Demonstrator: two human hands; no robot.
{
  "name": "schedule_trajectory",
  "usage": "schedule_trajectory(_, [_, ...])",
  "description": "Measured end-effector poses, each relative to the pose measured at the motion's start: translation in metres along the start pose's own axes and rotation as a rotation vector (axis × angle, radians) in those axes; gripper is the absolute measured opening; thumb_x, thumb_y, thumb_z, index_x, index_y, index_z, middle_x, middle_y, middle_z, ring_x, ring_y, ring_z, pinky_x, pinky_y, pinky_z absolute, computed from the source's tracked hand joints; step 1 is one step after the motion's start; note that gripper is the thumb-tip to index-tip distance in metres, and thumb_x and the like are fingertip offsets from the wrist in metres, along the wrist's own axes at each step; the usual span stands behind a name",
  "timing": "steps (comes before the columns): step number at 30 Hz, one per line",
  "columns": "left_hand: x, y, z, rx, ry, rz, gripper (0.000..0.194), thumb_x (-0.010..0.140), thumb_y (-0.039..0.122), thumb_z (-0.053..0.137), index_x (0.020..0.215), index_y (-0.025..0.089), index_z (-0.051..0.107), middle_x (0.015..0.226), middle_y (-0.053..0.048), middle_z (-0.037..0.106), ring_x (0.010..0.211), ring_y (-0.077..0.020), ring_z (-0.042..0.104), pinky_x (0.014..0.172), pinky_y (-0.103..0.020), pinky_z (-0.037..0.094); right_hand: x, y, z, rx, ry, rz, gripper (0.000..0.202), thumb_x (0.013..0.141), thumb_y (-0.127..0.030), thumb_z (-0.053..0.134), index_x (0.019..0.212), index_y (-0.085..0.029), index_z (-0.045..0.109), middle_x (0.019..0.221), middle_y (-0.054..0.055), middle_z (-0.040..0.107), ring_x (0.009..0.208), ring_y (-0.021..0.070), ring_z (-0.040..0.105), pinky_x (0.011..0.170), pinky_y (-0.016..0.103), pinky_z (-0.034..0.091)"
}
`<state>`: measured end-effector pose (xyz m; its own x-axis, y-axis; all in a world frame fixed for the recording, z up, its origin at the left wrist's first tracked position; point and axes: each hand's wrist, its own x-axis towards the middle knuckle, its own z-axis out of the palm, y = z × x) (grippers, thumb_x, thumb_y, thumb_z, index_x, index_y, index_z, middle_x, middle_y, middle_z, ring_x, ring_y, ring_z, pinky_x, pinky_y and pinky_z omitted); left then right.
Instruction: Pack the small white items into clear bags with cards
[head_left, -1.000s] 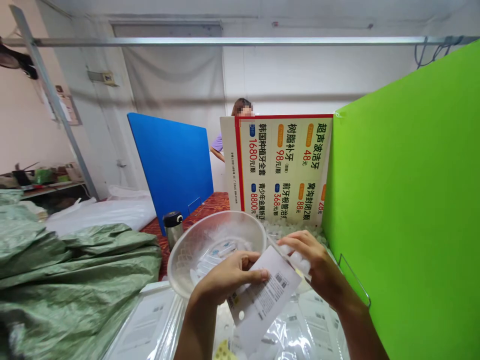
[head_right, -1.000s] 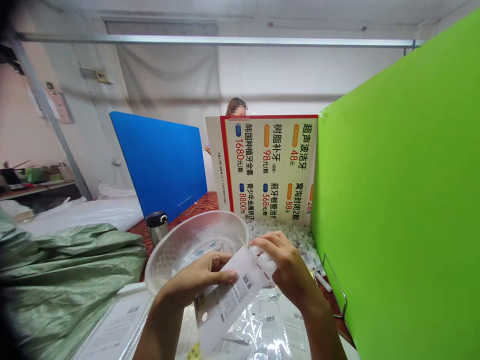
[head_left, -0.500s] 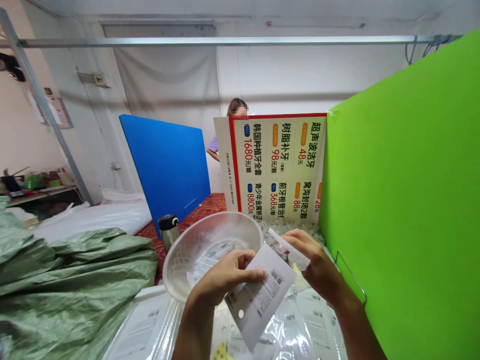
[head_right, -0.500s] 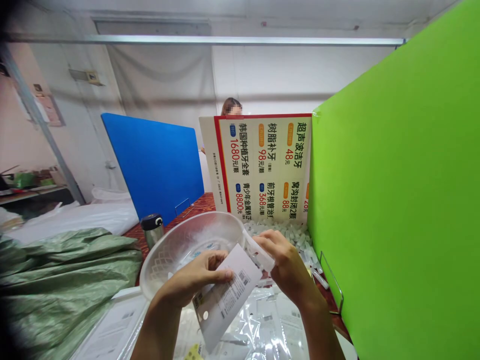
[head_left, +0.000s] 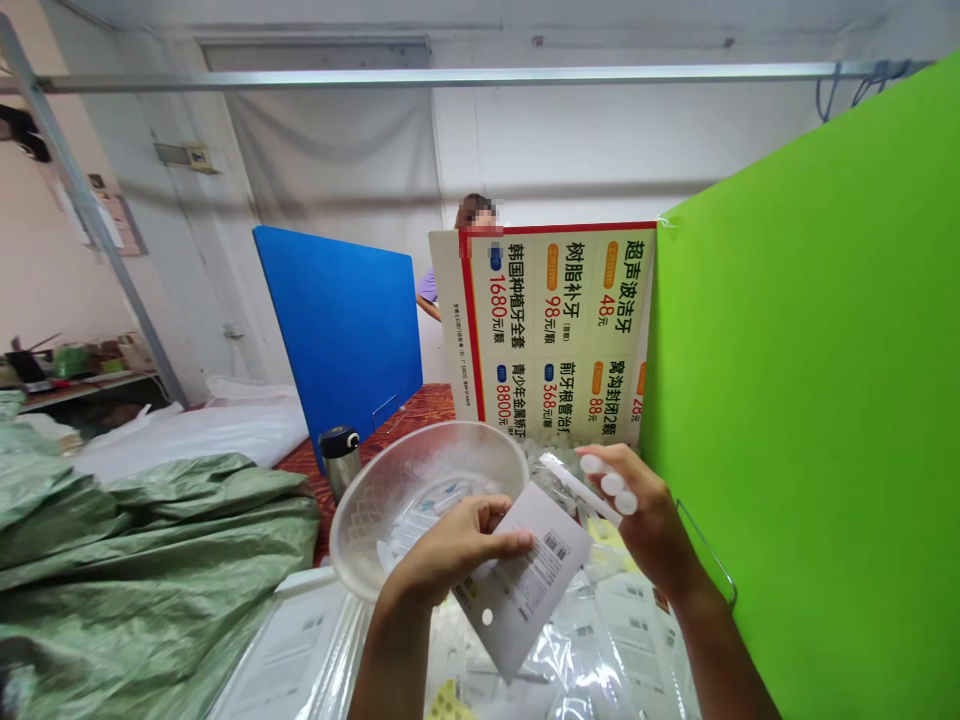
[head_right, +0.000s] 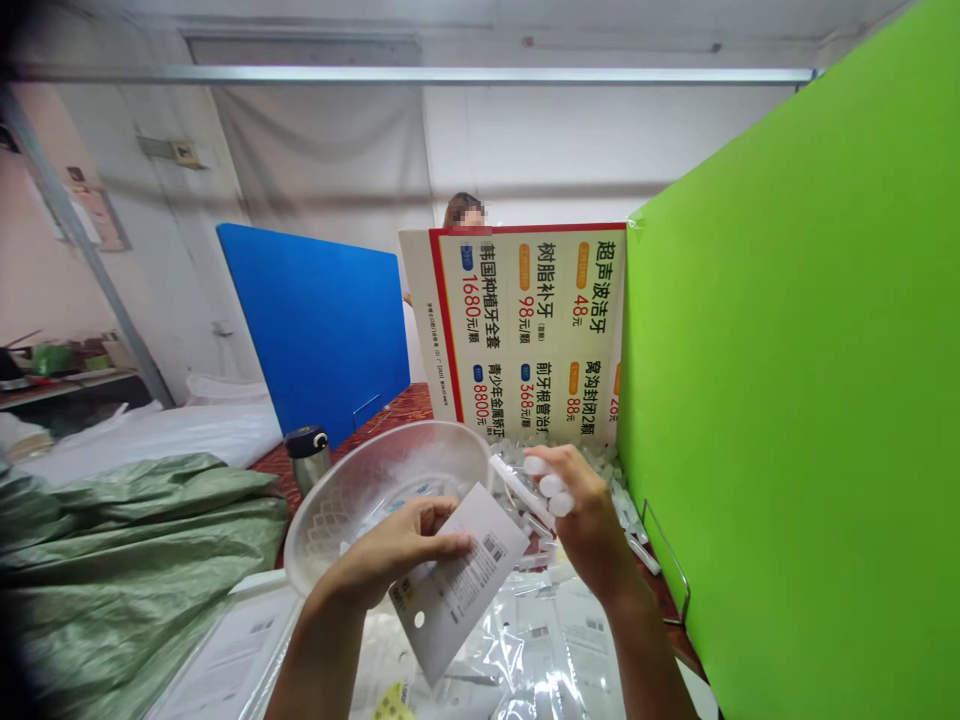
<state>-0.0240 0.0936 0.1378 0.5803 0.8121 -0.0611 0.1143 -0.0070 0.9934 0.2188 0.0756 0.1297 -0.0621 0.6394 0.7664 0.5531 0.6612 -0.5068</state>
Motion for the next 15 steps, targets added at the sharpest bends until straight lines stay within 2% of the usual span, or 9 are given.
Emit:
schedule_trajectory(2, [0.001,-0.001,-0.002,0.040,0.050,-0.009,0.046,0.068,0.050,0.084,0.090,0.012,0.070,0.088,-0.007,0.071,0.075,-0.0180,0.062,0.070,-0.028,0.041,0.000,0.001,-0.008,-0.022,0.083,-0.020,0.030,0.095,-0.012,0.047,0.115,-0.024,0.066,0.105,0.006,0.069,0.094,0.0195,0.066,0.082,0.035,0.056])
schedule_trajectory(3, [0.001,-0.002,-0.003,0.051,0.057,-0.012,0.046,0.069,0.051,0.083,0.090,0.012,0.070,0.088,-0.007,0.071,0.075,-0.0182,0.062,0.070,-0.028,0.041,0.000,0.001,-0.011,-0.041,0.081,-0.047,0.032,0.095,-0.011,0.047,0.115,-0.024,0.066,0.106,0.006,0.069,0.095,0.0198,0.066,0.082,0.035,0.056])
schedule_trajectory(6, [0.002,-0.003,-0.003,0.033,0.010,-0.010,0.045,0.070,0.050,0.083,0.092,0.013,0.070,0.091,-0.007,0.072,0.077,-0.0186,0.063,0.071,-0.028,0.042,0.000,0.001,-0.016,-0.110,-0.033,-0.141,0.039,0.091,-0.007,0.048,0.118,-0.026,0.069,0.109,0.007,0.068,0.099,0.0215,0.066,0.083,0.039,0.058])
schedule_trajectory(9, [0.000,-0.002,-0.003,-0.015,-0.049,-0.006,0.046,0.069,0.050,0.084,0.094,0.014,0.070,0.093,-0.007,0.072,0.080,-0.0183,0.063,0.072,-0.027,0.043,-0.001,0.001,-0.009,-0.177,-0.141,-0.194,0.052,0.084,0.002,0.046,0.121,-0.026,0.070,0.110,0.008,0.069,0.103,0.0225,0.064,0.085,0.040,0.059])
schedule_trajectory(15, [-0.003,-0.001,-0.003,-0.026,-0.085,0.001,0.044,0.069,0.050,0.084,0.089,0.014,0.068,0.086,-0.004,0.069,0.075,-0.0158,0.060,0.067,-0.025,0.041,-0.003,0.003,0.009,-0.232,-0.241,-0.220,0.071,0.072,0.012,0.042,0.128,-0.025,0.067,0.111,0.010,0.067,0.107,0.0240,0.061,0.086,0.041,0.059])
